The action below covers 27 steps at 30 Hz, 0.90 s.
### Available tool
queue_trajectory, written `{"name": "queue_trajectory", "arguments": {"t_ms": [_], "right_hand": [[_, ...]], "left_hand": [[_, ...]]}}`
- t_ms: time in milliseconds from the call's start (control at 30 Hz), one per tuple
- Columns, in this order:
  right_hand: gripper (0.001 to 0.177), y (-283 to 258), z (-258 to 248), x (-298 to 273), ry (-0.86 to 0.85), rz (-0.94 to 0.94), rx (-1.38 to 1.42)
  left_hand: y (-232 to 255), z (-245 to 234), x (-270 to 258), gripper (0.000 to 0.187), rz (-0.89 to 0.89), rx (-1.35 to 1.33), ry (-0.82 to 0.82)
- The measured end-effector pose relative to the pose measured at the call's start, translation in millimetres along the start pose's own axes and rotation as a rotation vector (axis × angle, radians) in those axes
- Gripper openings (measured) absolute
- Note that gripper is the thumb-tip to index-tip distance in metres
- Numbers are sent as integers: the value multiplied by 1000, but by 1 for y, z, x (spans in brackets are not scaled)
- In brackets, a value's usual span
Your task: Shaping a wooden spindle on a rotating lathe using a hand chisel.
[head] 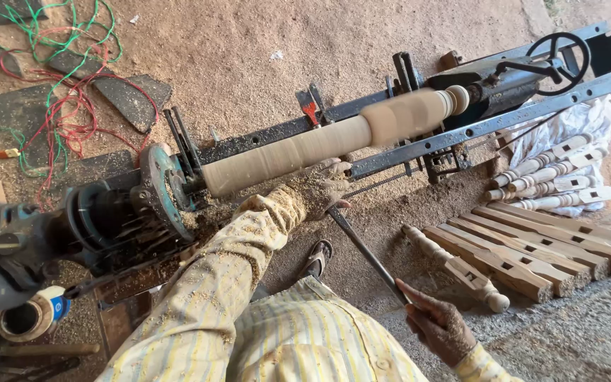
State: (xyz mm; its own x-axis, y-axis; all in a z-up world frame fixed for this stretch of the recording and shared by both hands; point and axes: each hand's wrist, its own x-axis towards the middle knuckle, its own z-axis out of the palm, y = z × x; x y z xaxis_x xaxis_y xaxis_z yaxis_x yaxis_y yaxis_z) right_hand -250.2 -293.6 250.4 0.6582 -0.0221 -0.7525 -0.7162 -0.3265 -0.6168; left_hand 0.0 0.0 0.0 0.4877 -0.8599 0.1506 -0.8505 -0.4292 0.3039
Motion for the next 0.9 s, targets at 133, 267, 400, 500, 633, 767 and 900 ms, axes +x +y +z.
{"name": "queue_trajectory", "arguments": {"t_ms": [133, 267, 400, 500, 633, 767, 900], "right_hand": [[59, 5, -18, 10, -100, -81, 39], [57, -5, -28, 18, -86, -77, -89], [57, 7, -45, 34, -146, -48, -64], [56, 13, -60, 45, -194, -53, -93], [55, 9, -60, 46, -211, -60, -16], [57, 47, -24, 28, -169, -175, 215], [53, 60, 30, 5, 119, -278, 1]], "left_hand": [[5, 1, -3, 74, -13, 7, 12], [10, -29, 43, 74, -23, 11, 26], [10, -35, 55, 75, -31, 15, 42], [11, -37, 57, 75, -36, 17, 52], [12, -32, 60, 75, -26, 12, 66], [14, -34, 68, 76, -4, 6, 89], [5, -15, 69, 76, 13, 1, 112]]}}
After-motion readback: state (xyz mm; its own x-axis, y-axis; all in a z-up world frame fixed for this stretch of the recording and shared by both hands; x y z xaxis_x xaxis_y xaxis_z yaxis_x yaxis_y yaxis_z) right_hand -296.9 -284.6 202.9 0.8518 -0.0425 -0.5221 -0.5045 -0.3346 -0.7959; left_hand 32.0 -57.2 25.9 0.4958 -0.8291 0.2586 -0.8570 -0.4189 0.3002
